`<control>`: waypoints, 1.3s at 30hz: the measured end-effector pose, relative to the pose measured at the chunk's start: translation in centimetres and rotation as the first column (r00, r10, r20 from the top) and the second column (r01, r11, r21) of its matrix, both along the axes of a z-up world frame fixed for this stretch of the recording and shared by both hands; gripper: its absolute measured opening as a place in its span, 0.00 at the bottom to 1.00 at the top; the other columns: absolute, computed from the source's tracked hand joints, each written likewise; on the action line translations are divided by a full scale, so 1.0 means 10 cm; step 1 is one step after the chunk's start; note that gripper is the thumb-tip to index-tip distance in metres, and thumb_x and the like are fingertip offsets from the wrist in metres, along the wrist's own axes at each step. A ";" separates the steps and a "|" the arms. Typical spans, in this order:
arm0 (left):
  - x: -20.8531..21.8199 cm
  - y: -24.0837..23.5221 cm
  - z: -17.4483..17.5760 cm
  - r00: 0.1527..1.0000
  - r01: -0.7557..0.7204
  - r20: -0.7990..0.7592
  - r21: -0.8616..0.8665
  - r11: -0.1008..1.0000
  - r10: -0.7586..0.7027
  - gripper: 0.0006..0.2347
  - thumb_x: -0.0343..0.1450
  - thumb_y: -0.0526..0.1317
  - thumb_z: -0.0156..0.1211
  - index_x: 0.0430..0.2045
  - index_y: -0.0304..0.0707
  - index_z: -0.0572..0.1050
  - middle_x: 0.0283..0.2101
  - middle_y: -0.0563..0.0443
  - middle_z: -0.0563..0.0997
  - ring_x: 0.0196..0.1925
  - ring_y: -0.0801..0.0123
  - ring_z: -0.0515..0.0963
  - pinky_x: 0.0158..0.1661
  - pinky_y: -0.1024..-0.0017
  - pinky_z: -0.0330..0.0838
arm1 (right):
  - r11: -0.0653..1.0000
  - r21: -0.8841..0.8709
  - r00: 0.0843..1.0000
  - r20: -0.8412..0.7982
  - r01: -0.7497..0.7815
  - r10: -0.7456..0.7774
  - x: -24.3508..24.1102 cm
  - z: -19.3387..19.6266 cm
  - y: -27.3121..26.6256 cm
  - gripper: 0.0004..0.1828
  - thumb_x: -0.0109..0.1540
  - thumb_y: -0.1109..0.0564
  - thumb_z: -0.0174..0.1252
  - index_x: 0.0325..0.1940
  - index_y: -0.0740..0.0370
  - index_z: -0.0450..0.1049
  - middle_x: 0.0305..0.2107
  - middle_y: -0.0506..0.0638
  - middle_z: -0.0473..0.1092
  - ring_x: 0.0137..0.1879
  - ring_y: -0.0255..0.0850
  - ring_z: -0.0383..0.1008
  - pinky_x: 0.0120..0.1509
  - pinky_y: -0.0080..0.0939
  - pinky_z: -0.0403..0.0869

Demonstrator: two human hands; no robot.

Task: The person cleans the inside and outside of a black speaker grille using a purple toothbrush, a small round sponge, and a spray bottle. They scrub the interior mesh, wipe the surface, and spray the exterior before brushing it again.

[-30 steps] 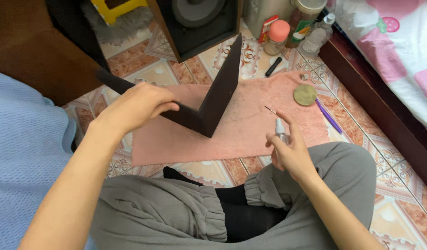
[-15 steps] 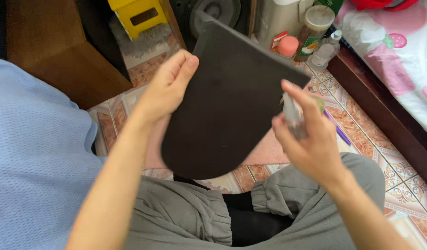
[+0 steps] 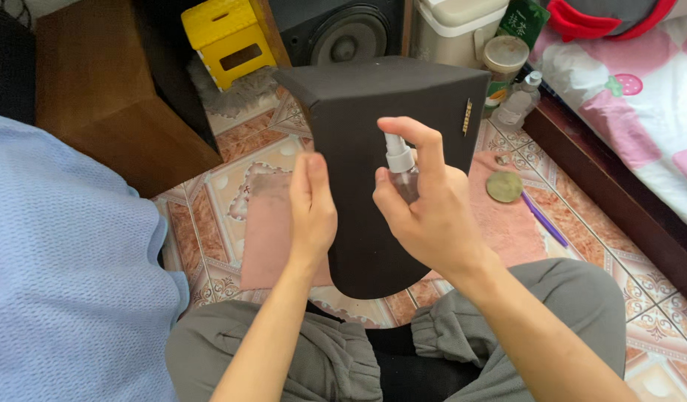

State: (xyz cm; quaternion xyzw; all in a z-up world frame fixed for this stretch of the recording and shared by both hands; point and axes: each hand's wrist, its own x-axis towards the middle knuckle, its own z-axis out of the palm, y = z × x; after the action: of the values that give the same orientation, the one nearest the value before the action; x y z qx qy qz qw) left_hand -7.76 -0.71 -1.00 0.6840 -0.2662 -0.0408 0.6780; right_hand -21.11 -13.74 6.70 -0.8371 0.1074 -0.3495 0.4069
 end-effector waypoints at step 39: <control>-0.19 0.20 -0.13 0.963 -0.268 -0.093 -0.336 0.903 0.251 0.18 0.91 0.52 0.37 0.40 0.50 0.74 0.36 0.57 0.78 0.41 0.79 0.78 0.52 0.76 0.75 | 0.993 0.099 0.997 0.030 0.072 -0.075 -0.61 -2.02 0.22 0.25 0.66 0.67 0.65 0.69 0.66 0.78 0.60 0.65 0.76 0.76 0.65 0.74 0.83 0.63 0.68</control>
State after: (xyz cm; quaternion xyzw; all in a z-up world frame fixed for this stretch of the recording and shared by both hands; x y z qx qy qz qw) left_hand -9.69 1.25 -2.30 0.5823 -0.1596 0.0811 0.7931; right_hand -27.19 -11.52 -13.53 -0.8056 0.1481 -0.3728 0.4360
